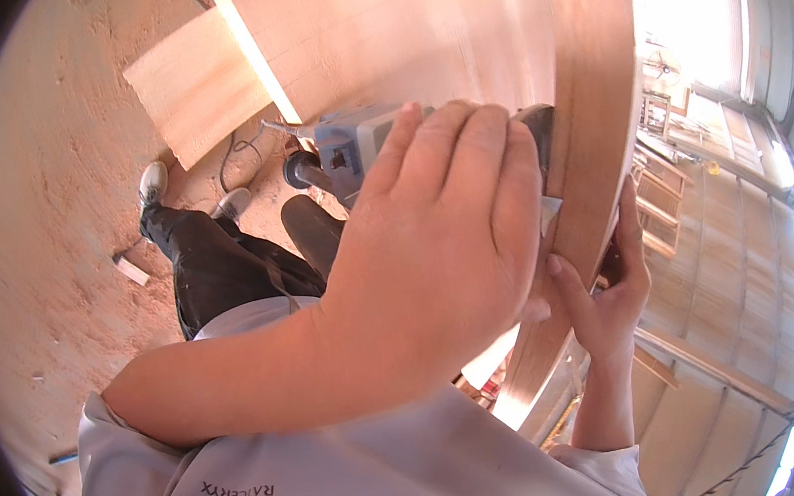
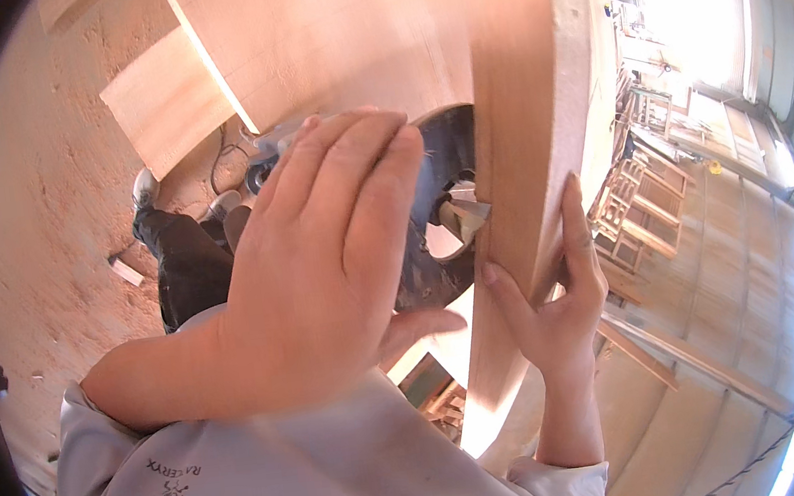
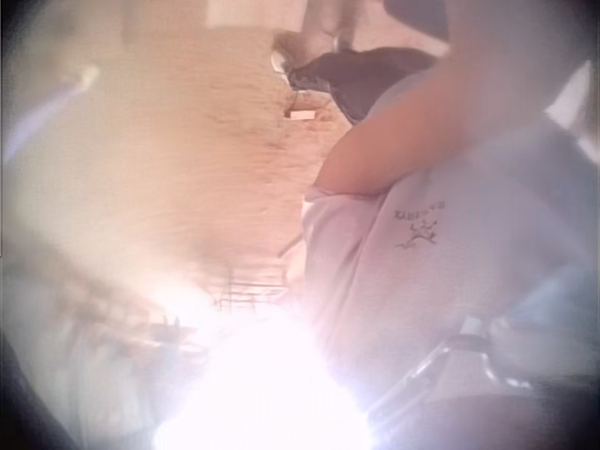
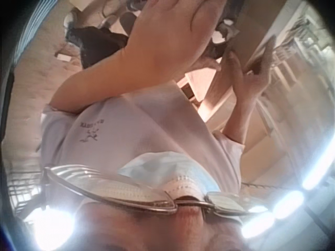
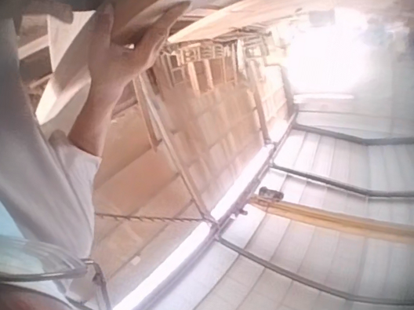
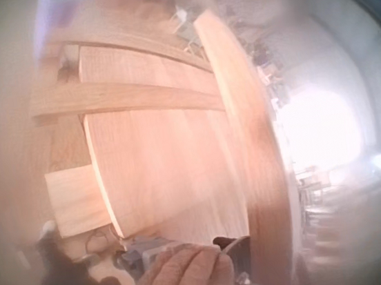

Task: The person uses a handheld electric router to shape the edge of a large curved wooden panel in a workshop. They guide the tool along the edge, pause to adjust the router, and continue routing until the edge is finished, then set the tool down.

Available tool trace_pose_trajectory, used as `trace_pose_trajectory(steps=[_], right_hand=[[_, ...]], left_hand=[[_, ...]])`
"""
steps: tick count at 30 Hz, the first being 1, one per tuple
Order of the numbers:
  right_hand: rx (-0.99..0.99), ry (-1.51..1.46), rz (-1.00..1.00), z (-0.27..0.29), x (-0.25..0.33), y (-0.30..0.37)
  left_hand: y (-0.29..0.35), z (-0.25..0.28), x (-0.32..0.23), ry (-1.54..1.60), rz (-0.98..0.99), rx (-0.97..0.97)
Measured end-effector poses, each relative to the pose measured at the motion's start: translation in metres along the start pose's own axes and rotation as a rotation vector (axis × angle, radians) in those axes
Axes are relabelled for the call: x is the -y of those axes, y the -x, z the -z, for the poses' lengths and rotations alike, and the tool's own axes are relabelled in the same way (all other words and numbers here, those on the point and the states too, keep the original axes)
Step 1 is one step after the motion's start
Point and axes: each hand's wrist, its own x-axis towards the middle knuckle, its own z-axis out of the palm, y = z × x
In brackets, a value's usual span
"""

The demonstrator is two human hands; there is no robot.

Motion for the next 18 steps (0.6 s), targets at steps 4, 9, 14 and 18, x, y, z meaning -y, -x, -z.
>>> trace_pose_trajectory(steps=[4,9,14,18], right_hand=[[-0.032,0.053,0.138,-0.002,0.000,-0.005],[-0.060,0.136,0.193,0.005,0.002,-0.005],[-0.075,0.122,0.148,0.007,0.007,-0.003],[-0.055,0.109,0.088,0.012,0.012,-0.002]], left_hand=[[-0.006,-0.002,-0.002,-0.086,0.024,0.016],[-0.007,-0.009,-0.001,-0.115,-0.002,0.005],[0.000,0.002,-0.004,-0.206,-0.099,0.118],[0.006,-0.001,-0.001,-0.284,-0.093,0.174]])
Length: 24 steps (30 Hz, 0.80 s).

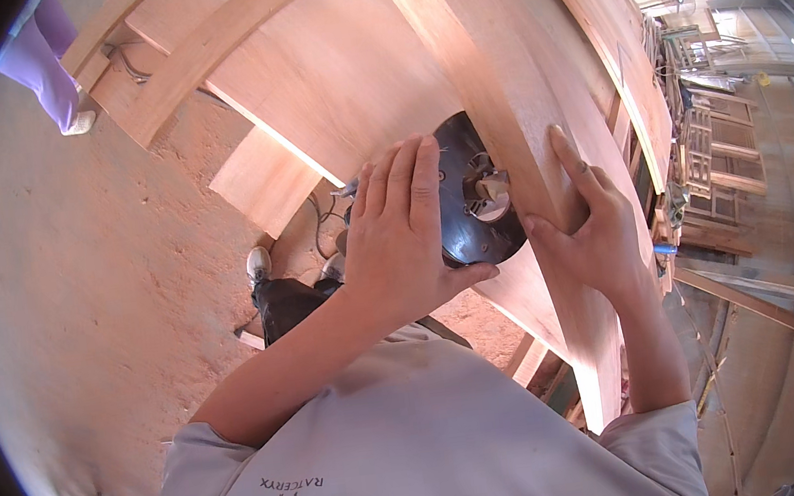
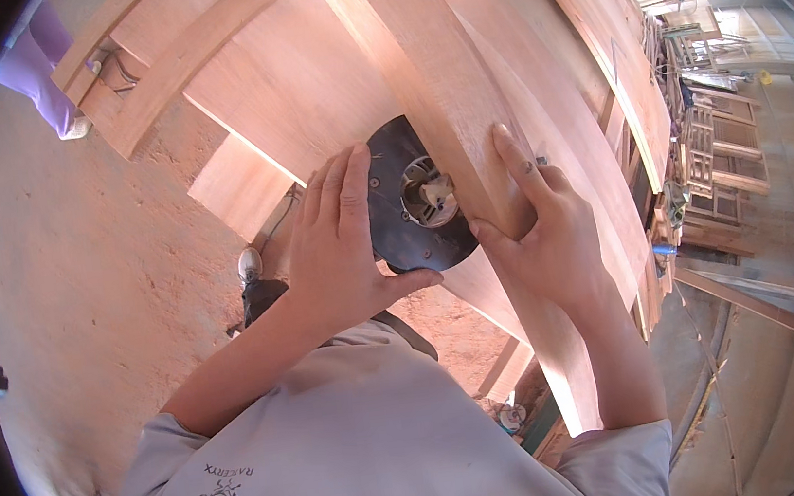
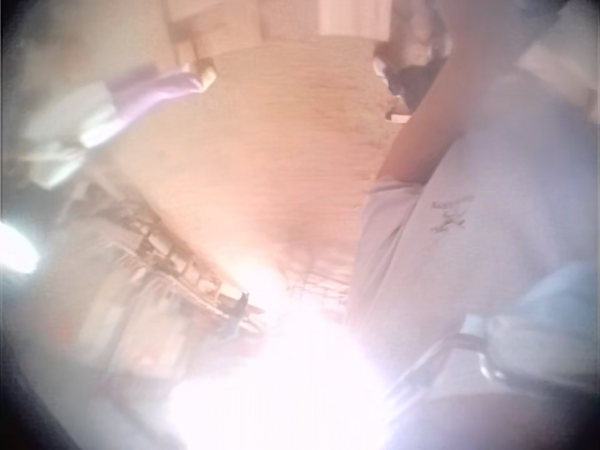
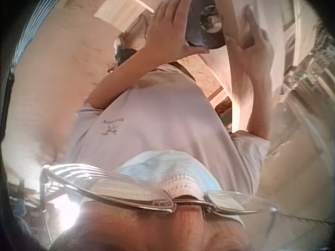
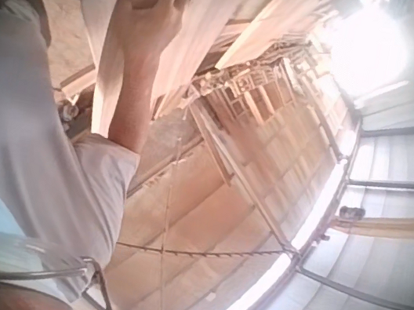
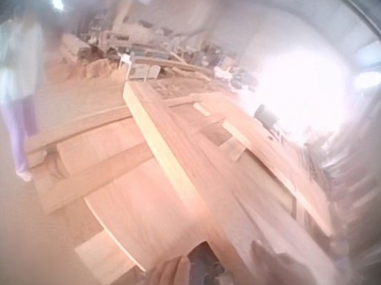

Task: The person uses a handheld electric router to shape the edge of a large curved wooden panel in a workshop. They guide the tool along the edge, pause to adjust the router, and continue routing until the edge is finished, then set the tool down.

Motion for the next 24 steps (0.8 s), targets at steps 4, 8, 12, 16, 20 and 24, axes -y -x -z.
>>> trace_pose_trajectory(steps=[4,8,12,16,20,24], right_hand=[[0.020,0.010,-0.004,-0.001,-0.008,0.009],[0.018,0.026,0.013,-0.001,-0.013,0.012],[0.062,0.049,-0.012,0.001,-0.009,0.002],[0.044,0.015,0.030,0.000,-0.009,-0.017],[0.022,0.007,0.086,-0.004,-0.007,-0.032],[0.038,0.013,0.111,-0.005,-0.004,-0.039]], left_hand=[[0.004,0.001,-0.001,0.026,0.011,-0.001],[0.004,-0.002,0.003,0.081,0.008,-0.023],[0.006,-0.002,0.004,0.085,0.037,-0.021],[0.008,-0.005,0.004,0.084,0.031,-0.044],[0.007,-0.005,0.005,0.125,0.035,-0.058],[0.007,-0.005,0.007,0.128,0.048,-0.063]])
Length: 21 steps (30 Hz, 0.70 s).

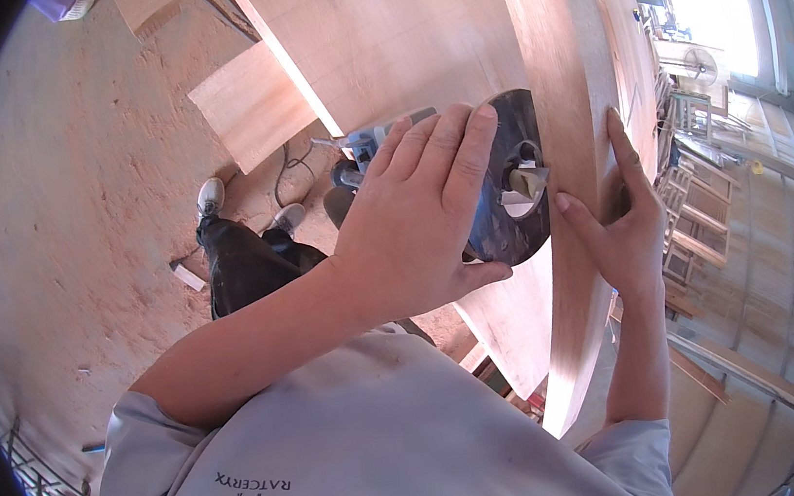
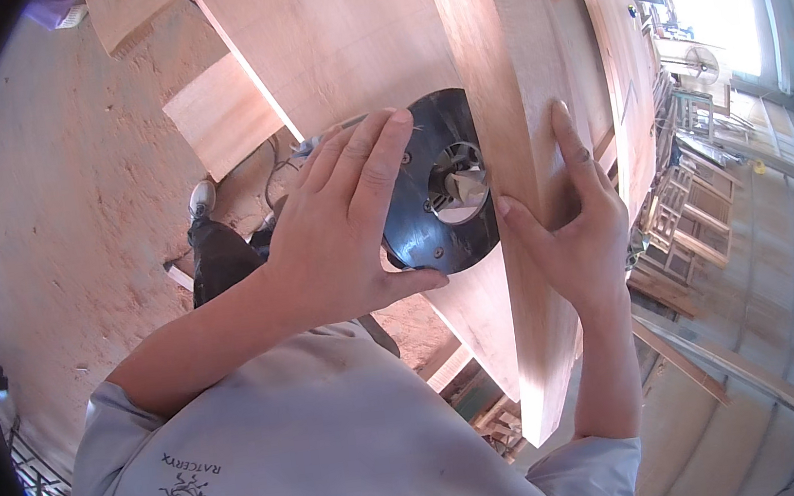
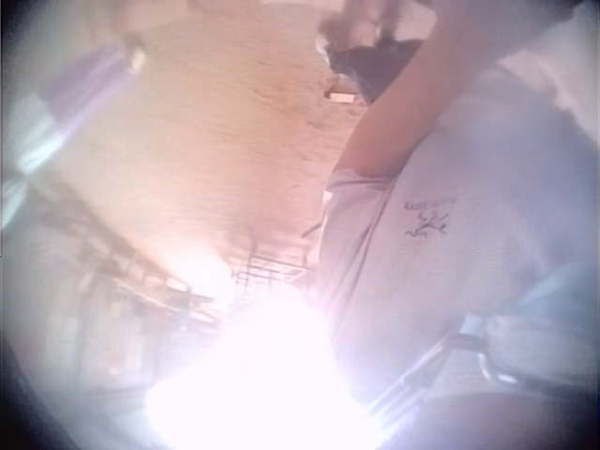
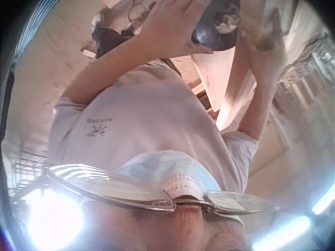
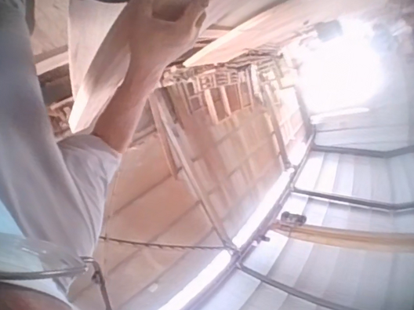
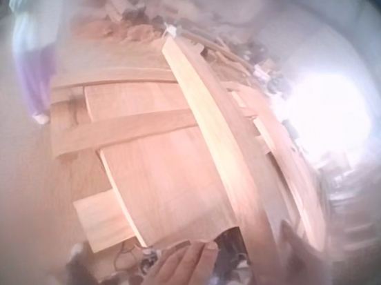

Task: The person uses a handheld electric router to shape the edge of a large curved wooden panel in a workshop. They guide the tool along the edge, pause to adjust the router, and continue routing until the edge is finished, then set the tool down.

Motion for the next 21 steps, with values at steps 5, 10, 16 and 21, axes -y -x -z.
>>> trace_pose_trajectory(steps=[5,10,16,21], right_hand=[[0.043,0.026,-0.025,0.004,0.000,0.004],[0.043,-0.011,0.025,0.000,-0.015,0.012],[0.053,-0.052,-0.012,0.002,-0.009,0.011],[0.071,-0.001,0.034,0.005,-0.006,0.002]], left_hand=[[0.001,0.001,-0.001,0.014,0.012,0.018],[0.003,-0.004,-0.002,0.015,0.012,0.015],[0.002,-0.002,0.001,0.055,-0.015,0.022],[0.000,0.000,0.003,0.054,-0.005,0.005]])
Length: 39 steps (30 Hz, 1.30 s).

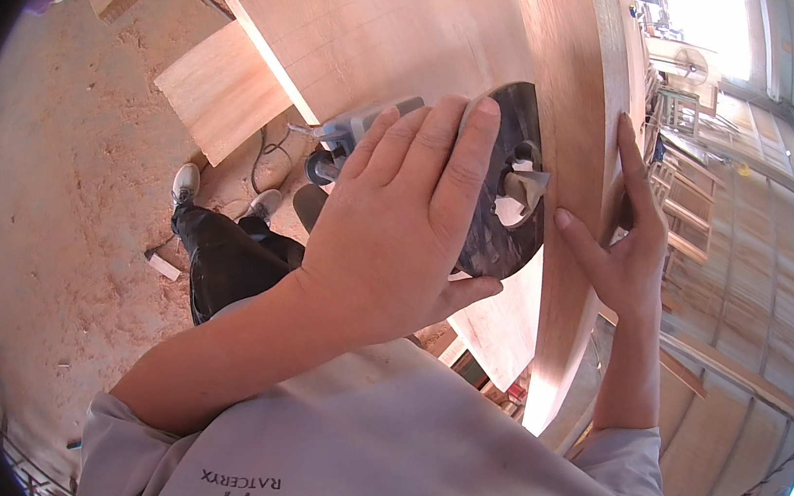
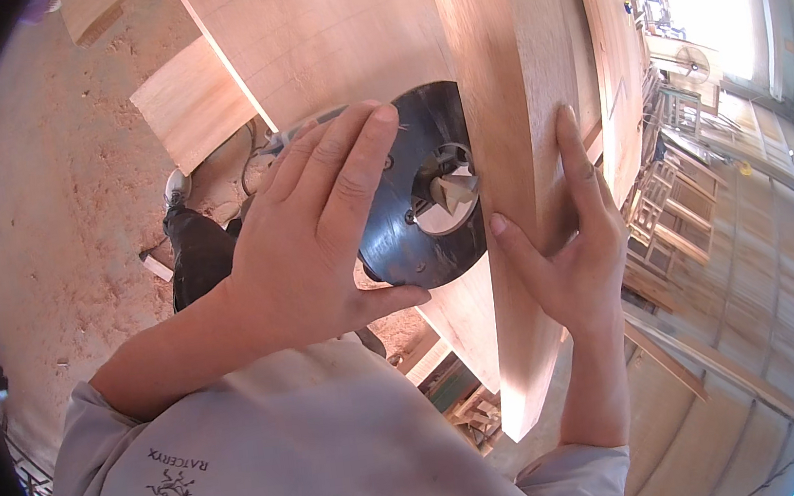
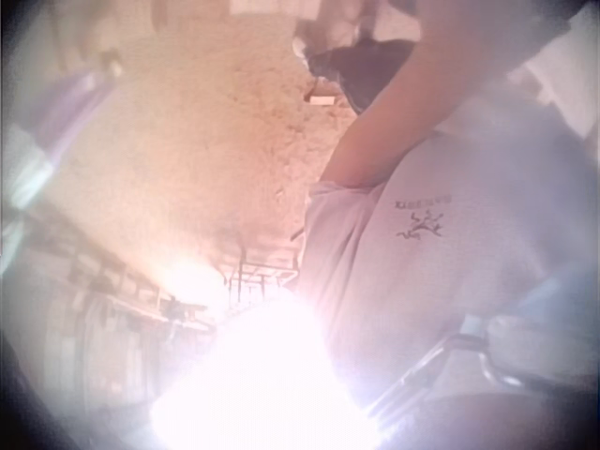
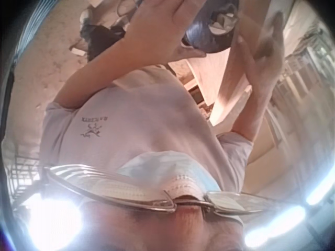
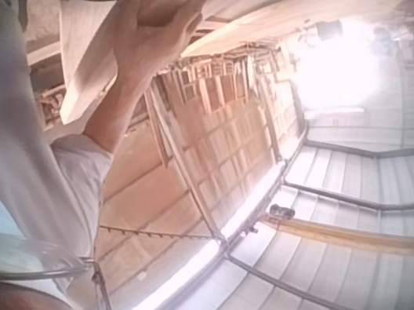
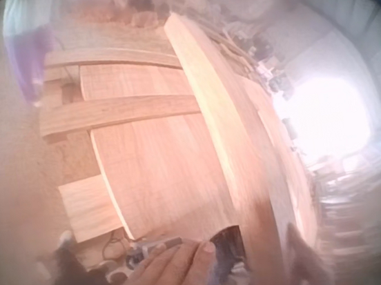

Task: The person uses a handheld electric router to shape the edge of a large curved wooden panel in a workshop. They guide the tool along the edge, pause to adjust the router, and continue routing until the edge is finished, then set the tool down.

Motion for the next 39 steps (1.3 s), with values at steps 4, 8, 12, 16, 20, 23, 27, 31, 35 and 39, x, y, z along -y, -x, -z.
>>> trace_pose_trajectory(steps=[4,8,12,16,20,23,27,31,35,39], right_hand=[[0.009,-0.001,0.026,0.001,-0.003,-0.001],[0.018,-0.031,0.057,0.002,-0.001,-0.008],[0.020,0.012,0.056,0.003,0.000,-0.011],[0.027,0.035,0.069,0.004,0.000,-0.009],[0.042,0.007,-0.047,0.004,0.005,-0.008],[0.067,-0.046,-0.156,0.006,0.014,-0.007],[0.067,-0.038,-0.105,0.002,0.004,-0.008],[0.040,-0.034,-0.059,0.003,0.003,-0.003],[0.045,-0.063,-0.098,0.001,0.003,-0.001],[0.039,-0.038,-0.080,0.000,-0.001,0.000]], left_hand=[[-0.002,-0.001,0.000,0.007,-0.001,0.000],[-0.002,0.000,0.001,0.012,-0.003,-0.010],[-0.002,0.000,0.002,0.012,-0.005,-0.016],[-0.002,0.001,-0.002,0.024,0.020,-0.008],[-0.015,-0.001,-0.016,0.058,0.051,-0.093],[-0.032,-0.012,-0.016,0.018,0.020,-0.169],[-0.037,-0.028,-0.007,0.010,0.022,-0.259],[-0.037,-0.031,-0.011,0.122,-0.037,-0.335],[-0.036,-0.039,-0.009,0.151,-0.061,-0.379],[-0.036,-0.046,-0.007,0.157,-0.088,-0.424]])
